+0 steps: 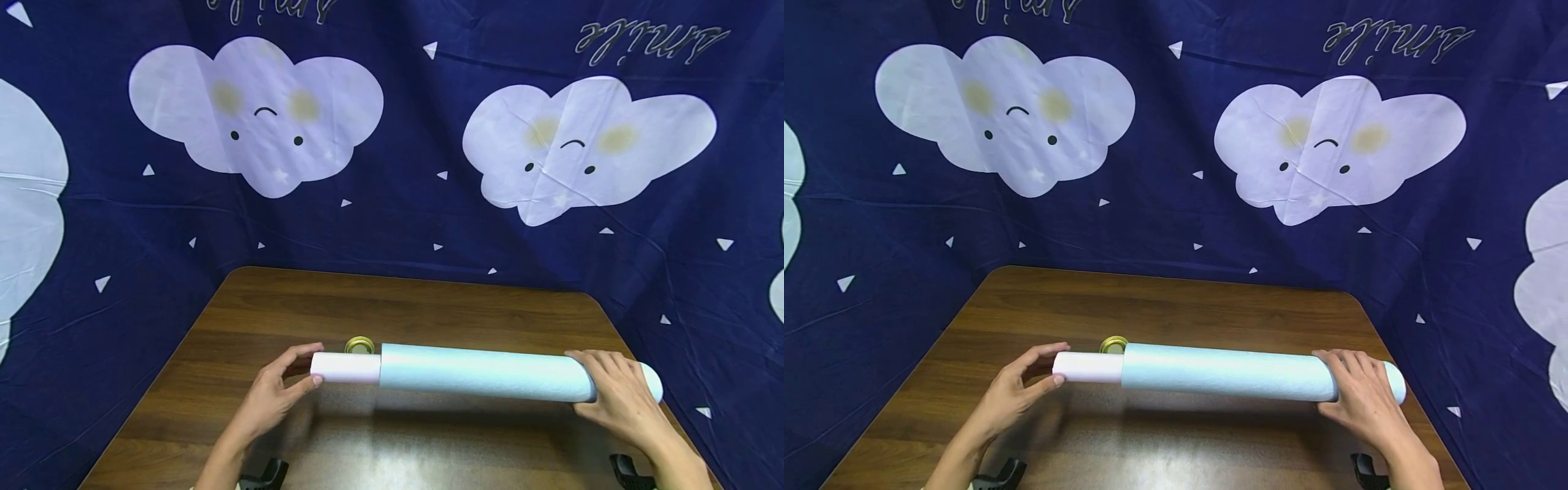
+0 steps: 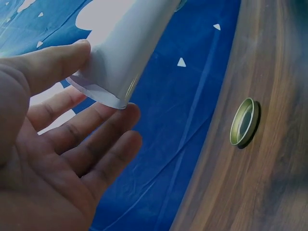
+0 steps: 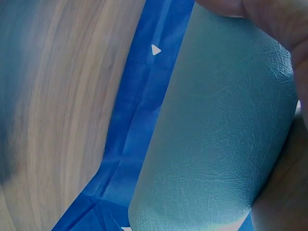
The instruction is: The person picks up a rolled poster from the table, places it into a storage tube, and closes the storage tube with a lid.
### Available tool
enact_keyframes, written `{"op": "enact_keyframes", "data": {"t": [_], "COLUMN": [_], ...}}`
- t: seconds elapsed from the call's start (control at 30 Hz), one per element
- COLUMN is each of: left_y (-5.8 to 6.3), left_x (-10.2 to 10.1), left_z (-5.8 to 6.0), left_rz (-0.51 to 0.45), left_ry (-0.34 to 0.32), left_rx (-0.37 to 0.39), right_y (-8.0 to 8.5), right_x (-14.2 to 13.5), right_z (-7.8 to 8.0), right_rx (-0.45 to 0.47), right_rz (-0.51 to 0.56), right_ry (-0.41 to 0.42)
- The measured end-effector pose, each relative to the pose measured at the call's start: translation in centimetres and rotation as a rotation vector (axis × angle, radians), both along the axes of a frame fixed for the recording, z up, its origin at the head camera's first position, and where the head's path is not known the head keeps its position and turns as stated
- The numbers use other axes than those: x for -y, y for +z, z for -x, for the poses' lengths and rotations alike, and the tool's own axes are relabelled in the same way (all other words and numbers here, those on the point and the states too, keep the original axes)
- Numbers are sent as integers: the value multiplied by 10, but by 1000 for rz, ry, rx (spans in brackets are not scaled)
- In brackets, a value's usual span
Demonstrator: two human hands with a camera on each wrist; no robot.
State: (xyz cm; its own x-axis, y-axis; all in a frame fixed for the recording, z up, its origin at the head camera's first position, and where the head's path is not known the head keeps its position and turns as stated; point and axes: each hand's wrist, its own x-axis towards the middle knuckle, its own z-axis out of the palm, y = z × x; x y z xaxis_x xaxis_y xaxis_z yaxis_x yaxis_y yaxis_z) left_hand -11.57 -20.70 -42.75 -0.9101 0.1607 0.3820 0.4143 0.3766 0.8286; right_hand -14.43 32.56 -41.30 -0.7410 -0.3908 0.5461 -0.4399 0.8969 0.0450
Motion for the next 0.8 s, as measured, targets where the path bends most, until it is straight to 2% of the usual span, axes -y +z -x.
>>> {"op": "enact_keyframes", "data": {"t": [0.43,0.67,0.8], "left_y": [-1,2,3], "left_x": [0,-3,-7], "left_z": [-1,-1,0], "left_rz": [7,8,8], "left_ry": [12,13,-3], "left_rx": [15,36,24], "right_y": [-1,1,0], "right_x": [-1,-1,-1], "right_z": [0,0,0], "right_rx": [-22,3,12], "right_rz": [-4,-2,-2], "right_ry": [19,15,10]}}
